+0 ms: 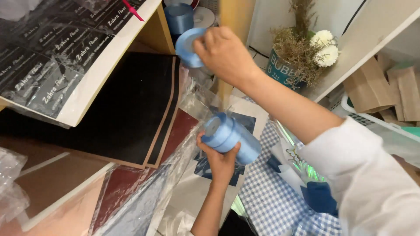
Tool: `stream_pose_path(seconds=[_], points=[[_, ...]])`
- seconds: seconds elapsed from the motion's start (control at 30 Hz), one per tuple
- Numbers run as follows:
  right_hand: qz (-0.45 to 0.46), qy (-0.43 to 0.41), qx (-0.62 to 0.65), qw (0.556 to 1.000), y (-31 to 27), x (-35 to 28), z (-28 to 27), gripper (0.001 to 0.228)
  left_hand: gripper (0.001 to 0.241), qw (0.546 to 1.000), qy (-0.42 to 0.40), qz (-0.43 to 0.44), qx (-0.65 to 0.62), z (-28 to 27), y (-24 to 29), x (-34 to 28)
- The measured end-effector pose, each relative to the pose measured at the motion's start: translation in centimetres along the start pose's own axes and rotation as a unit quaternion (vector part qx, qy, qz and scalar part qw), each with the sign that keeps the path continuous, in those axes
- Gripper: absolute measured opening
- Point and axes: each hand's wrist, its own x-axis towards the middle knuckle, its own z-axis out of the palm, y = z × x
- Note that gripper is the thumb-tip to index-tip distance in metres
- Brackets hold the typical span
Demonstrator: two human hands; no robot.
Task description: The person sits on the floor and wraps a gift using blue and white checkered paper and a blue ribbon. They retrieve a roll of ribbon from a shelf, cut it with scissors, and tie it around the wrapped gift to secure the wrapping.
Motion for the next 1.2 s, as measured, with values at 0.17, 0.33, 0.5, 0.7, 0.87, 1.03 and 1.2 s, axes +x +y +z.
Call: stream_pose_path(seconds=[0.17, 0.33, 0.5, 0.7, 0.87, 1.03, 1.2], points=[[0.219, -0.203, -0.001, 0.954, 4.8, -4.6, 1.2, 0.014, 0.091, 0.994, 0.071, 0.088, -0.013, 3.5, 2.8, 4.8], [0.286, -0.274, 0.166, 0.903, 8.1, -6.9, 3.0, 0.029, 0.093, 0.988, 0.106, 0.046, -0.101, 11.0, 9.1, 14.5], [0.345, -0.267, 0.215, 0.874, 10.3, -8.4, 3.3, 0.022, 0.077, 0.901, 0.186, -0.048, -0.389, 7.4, -0.6, 47.4], [0.324, -0.33, 0.314, 0.829, 9.5, -8.4, 3.4, 0.021, 0.129, 0.94, 0.06, -0.005, -0.337, 8.9, 9.2, 38.3], [0.403, -0.366, 0.455, 0.705, 9.2, -6.6, 3.0, 0.034, 0.09, 0.947, 0.063, -0.005, -0.315, 6.5, 7.0, 37.7], [0.286, -0.614, 0.37, 0.636, 8.7, -5.2, 2.6, 0.041, 0.073, 0.968, 0.159, -0.088, -0.174, 7.3, 7.0, 35.3], [0.454, -0.376, 0.6, 0.54, 8.1, -2.8, 6.8, 0.051, 0.089, 0.959, 0.053, -0.1, -0.259, 6.8, 8.6, 33.6]])
